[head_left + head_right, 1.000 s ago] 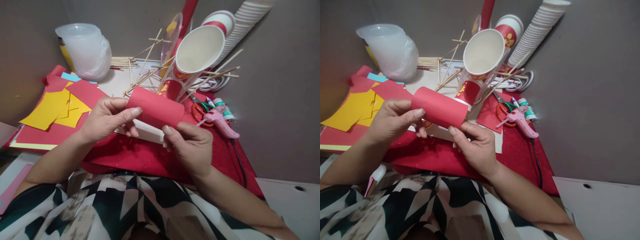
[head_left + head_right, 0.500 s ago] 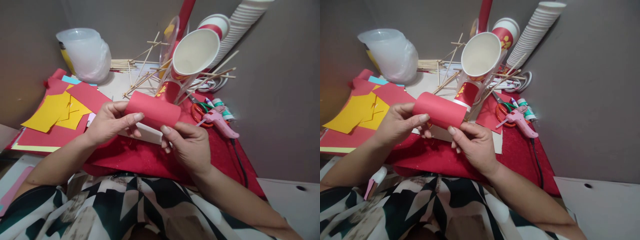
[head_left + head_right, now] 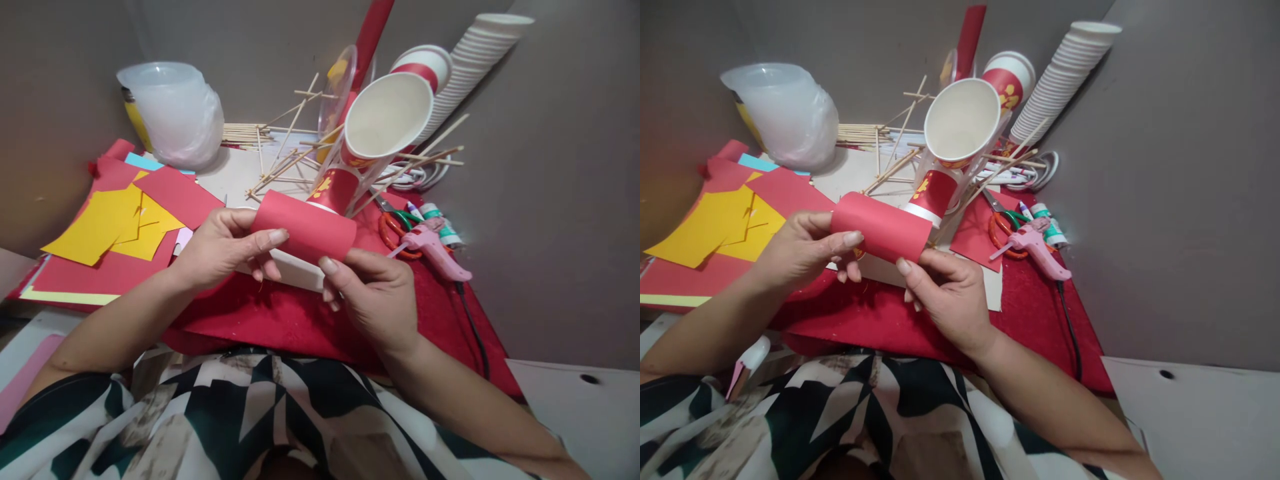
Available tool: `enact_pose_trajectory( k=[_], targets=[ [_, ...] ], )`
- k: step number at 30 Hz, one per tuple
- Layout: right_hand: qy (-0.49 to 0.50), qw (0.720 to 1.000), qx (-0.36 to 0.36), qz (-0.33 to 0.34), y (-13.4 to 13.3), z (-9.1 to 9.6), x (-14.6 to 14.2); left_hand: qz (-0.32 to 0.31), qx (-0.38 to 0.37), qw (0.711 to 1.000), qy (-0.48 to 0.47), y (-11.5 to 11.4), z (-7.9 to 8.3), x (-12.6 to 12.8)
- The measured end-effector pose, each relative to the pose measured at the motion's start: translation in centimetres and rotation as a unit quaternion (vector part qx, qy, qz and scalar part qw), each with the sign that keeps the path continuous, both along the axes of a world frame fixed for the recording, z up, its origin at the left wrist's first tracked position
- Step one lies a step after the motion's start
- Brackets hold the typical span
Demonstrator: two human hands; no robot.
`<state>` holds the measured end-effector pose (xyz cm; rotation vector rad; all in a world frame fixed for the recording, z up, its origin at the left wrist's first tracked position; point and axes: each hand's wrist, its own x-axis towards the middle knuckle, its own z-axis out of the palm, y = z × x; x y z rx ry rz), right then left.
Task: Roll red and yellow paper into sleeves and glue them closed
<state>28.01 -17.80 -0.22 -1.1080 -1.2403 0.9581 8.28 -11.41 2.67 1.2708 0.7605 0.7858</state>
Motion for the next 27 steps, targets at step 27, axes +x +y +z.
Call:
enact_pose_trajectory(
  k=[27],
  targets=[
    [0.102, 0.989, -0.087, 0.058, 0.8, -1.1, 0.3, 0.042, 0.095, 0.995, 0.003, -1.1, -0.3, 0.6]
  ],
)
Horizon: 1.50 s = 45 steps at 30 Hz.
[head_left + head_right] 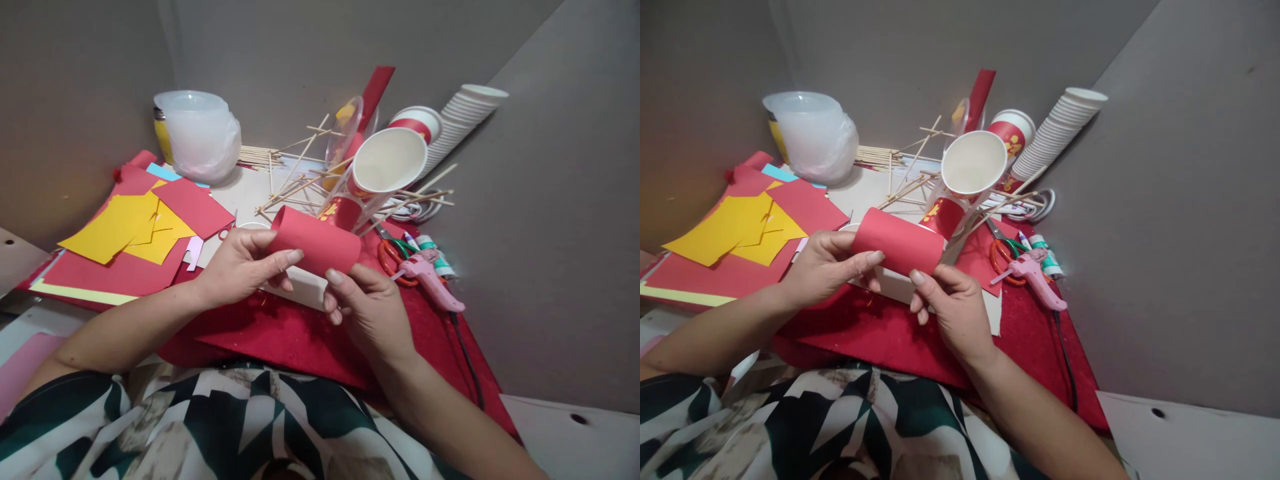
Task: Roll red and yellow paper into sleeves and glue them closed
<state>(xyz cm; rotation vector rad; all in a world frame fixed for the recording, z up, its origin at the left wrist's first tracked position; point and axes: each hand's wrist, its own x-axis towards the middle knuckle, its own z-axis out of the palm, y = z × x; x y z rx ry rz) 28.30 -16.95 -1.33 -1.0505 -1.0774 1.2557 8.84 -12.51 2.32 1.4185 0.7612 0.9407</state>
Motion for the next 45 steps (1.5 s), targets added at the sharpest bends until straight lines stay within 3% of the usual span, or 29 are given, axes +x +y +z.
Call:
enact_pose_trajectory(
  k=[15, 24, 29, 37, 40, 45],
  targets=[
    [0.104, 0.992, -0.073, 0.007, 0.5, 0.1, -0.4, -0.024, -0.04, 0.998, -0.041, 0.2, -0.4, 0.0],
    [0.098, 0.992, -0.082, 0.023, 0.6, -0.1, -0.5, -0.01, -0.031, 0.999, -0.037, 0.0, -0.4, 0.0],
    [0.097, 0.992, -0.077, 0.027, 0.6, -0.6, -0.2, 0.009, 0.035, 0.999, -0.022, -0.2, -0.5, 0.0],
    [0.111, 0.991, -0.073, 0.023, 0.8, -0.5, -0.3, 0.09, 0.268, 0.958, 0.04, -0.7, -1.2, -0.2],
    [0.119, 0.991, -0.064, 0.008, 0.9, -0.5, -0.2, 0.113, 0.245, 0.963, 0.02, -0.6, -1.3, -0.1],
    [0.122, 0.991, -0.061, -0.007, 0.9, -0.4, -0.2, 0.088, 0.144, 0.985, -0.03, -0.3, -1.1, 0.0]
  ],
)
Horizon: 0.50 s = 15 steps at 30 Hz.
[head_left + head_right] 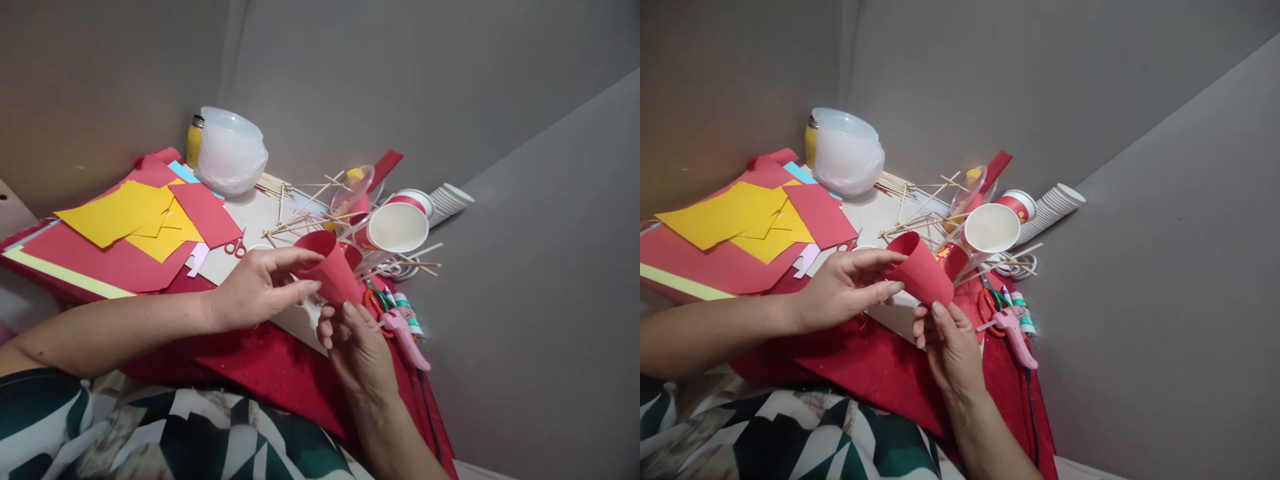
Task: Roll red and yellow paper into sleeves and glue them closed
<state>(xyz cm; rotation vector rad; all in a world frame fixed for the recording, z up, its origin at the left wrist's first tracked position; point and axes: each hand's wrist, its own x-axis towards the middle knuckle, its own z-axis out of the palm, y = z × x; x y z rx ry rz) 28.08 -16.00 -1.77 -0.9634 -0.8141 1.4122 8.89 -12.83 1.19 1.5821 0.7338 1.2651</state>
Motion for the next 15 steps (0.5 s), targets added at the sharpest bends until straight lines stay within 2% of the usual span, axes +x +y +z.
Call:
enact_pose_trajectory(
  k=[6, 15],
  targets=[
    [-0.013, 1.0, 0.008, -0.013, 0.01, 0.15, -0.16, -0.025, -0.058, 0.998, -0.027, 0.17, 0.26, 0.1],
    [-0.029, 0.999, 0.025, -0.03, -0.2, -0.03, -0.14, -0.058, -0.093, 0.992, -0.056, 0.18, 0.34, 0.13]
  ],
)
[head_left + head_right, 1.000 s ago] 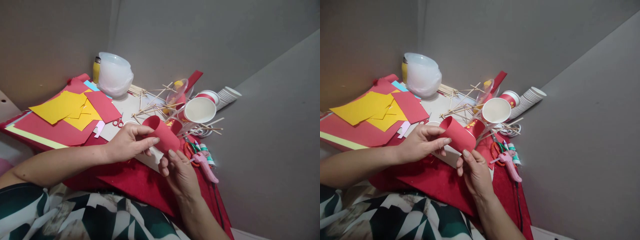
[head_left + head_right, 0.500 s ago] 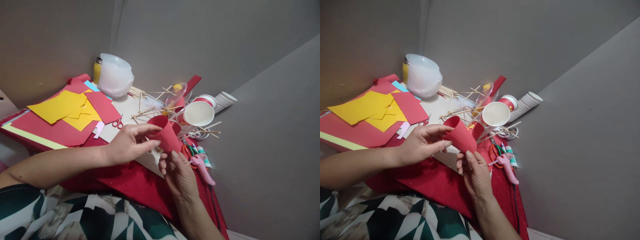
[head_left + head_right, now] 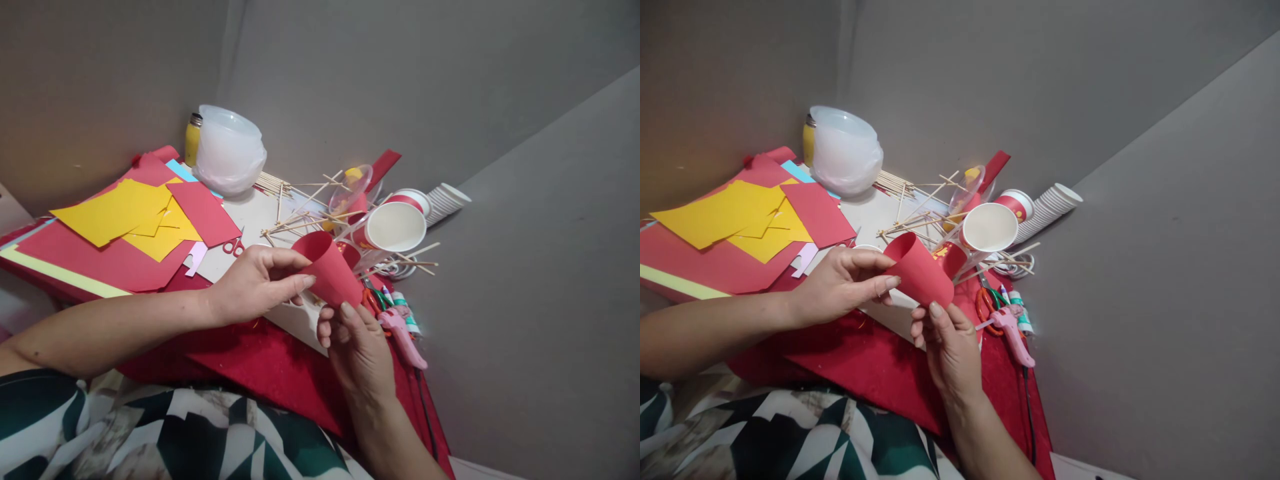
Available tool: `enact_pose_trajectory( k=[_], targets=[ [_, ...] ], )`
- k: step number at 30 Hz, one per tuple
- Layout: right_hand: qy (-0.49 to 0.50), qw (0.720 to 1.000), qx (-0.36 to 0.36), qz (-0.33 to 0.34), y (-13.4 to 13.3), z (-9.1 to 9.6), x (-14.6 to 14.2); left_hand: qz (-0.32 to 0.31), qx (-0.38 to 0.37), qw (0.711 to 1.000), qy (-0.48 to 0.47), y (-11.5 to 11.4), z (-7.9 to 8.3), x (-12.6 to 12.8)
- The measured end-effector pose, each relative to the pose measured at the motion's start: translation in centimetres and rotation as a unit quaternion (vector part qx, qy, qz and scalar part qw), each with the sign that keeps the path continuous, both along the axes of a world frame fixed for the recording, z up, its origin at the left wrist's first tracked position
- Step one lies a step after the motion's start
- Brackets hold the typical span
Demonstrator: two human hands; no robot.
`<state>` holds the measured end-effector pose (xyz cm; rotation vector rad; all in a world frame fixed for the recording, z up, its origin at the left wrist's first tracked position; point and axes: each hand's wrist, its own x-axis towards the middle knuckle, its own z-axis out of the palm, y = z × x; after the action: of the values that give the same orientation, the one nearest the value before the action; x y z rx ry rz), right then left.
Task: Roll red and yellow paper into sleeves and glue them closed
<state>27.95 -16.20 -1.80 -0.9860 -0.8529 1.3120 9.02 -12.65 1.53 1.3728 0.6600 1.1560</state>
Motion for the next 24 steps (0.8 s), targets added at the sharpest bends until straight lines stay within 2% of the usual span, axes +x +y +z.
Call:
enact_pose_trajectory(
  k=[6, 14, 20, 24],
  targets=[
    [-0.029, 0.999, 0.015, -0.014, -0.17, 0.11, -0.15, -0.01, 0.013, 0.999, 0.043, -0.12, 0.57, -0.34],
    [-0.024, 0.999, 0.026, -0.015, -0.3, 0.27, -0.22, -0.02, 0.018, 0.997, 0.068, 0.14, 0.5, -0.42],
    [-0.03, 0.999, 0.027, -0.018, -0.34, 0.22, -0.13, -0.072, -0.055, 0.995, 0.044, 0.36, 0.59, -0.58],
    [-0.036, 0.999, 0.028, -0.026, -0.37, 0.22, -0.05, -0.082, -0.091, 0.991, 0.047, 0.49, 0.75, -0.64]
  ],
)
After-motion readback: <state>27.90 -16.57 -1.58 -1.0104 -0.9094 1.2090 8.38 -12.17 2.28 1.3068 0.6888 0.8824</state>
